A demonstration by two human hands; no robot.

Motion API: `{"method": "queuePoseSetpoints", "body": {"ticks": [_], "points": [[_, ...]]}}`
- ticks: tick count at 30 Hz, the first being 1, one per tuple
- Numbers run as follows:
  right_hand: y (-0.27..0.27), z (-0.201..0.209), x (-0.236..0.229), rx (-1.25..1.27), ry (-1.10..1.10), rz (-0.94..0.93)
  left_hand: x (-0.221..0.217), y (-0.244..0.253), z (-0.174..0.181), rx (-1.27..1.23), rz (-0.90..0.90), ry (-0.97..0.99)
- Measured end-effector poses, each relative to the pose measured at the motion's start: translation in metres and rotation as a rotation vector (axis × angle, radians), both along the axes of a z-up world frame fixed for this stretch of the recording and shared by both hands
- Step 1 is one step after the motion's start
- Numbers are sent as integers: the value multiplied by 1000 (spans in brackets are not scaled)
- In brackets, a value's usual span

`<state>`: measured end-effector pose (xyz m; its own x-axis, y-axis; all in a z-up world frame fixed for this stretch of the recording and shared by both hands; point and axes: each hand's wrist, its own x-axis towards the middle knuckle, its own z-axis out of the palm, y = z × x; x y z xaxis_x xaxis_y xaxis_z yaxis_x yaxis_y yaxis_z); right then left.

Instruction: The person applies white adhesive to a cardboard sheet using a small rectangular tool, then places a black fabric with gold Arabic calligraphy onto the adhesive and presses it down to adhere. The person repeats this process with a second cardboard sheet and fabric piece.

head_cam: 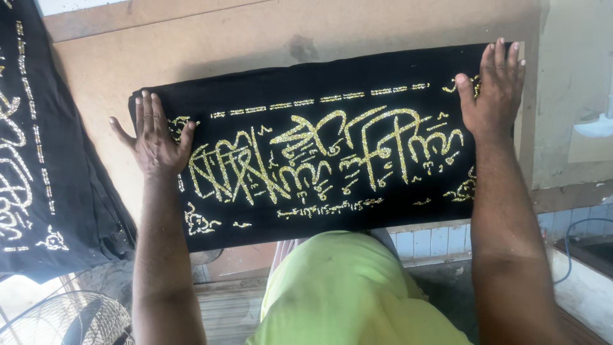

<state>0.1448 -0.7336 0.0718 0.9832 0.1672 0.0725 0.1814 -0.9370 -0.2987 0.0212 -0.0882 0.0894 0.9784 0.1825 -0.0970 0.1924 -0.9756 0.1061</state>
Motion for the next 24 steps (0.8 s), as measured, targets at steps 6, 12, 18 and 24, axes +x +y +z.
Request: {"method": "queuePoseSetpoints", "body": {"ticks": [6,12,18,24], "points": [[12,-1,-6,10,11,-14,-7,7,3,-26,-9,-16],[17,-3,4,-71,75,-144,-10,8,-2,-38,-6,-51],[228,21,-28,-253,206,-269,-13,11,-2,-54,-30,-104],[469,5,-101,-133,107,539,-4,-8,30,-187,33,-38]]}}
